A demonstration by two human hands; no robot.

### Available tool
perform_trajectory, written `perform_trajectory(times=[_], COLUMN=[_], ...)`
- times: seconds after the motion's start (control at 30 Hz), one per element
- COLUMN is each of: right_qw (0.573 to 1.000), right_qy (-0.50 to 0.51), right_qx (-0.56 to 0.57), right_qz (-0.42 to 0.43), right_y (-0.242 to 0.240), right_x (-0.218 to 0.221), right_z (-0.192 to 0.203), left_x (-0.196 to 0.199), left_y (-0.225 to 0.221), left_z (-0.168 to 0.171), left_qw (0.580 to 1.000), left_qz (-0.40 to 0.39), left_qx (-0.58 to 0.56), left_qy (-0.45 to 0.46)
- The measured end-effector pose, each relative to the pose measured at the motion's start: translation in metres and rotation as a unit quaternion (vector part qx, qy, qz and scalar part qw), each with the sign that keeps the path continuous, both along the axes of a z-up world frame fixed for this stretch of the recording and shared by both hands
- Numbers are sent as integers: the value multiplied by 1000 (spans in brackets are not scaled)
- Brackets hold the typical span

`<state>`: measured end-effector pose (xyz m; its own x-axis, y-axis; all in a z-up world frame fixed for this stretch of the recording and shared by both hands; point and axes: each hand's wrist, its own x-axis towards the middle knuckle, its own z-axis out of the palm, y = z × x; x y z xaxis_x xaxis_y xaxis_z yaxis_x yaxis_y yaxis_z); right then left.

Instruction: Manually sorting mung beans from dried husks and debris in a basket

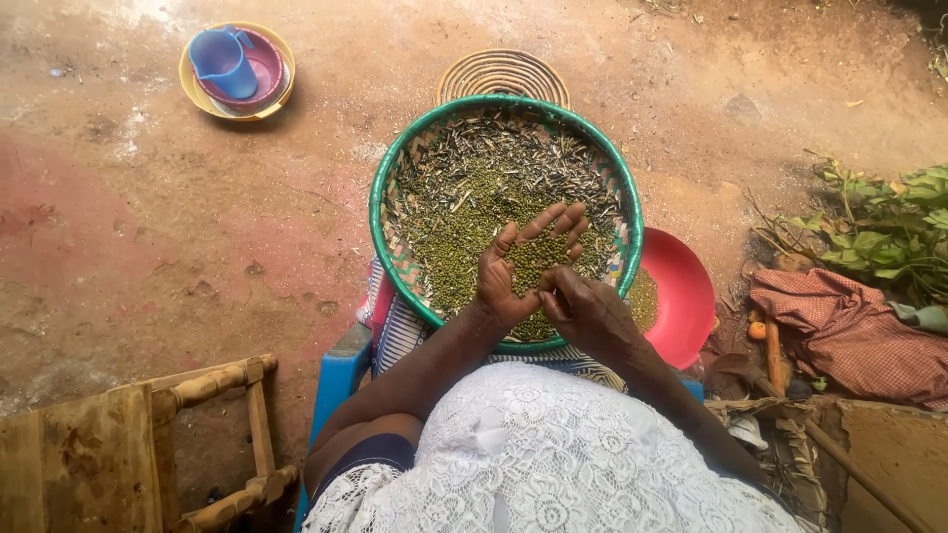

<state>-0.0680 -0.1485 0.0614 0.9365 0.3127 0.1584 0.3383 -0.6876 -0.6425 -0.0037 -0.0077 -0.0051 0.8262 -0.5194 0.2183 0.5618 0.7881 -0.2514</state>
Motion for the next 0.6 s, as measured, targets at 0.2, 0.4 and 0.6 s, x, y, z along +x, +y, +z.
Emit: perform_trajectory(times=[0.2,0.4,0.6], right_qw=[956,983,965], right_qy=[200,-81,-217], right_qx=[190,113,44], right_qz=[97,-119,-142], right_y=[-41,-114,-107], right_x=[7,77,80], right_z=[-31,46,-31], left_x=[2,5,2], left_y=[6,7,8], left_z=[1,-9,-6], left_qw=[1000,998,996], left_qz=[-11,-17,1], left_qx=[-10,-53,-81], left_qy=[8,30,35])
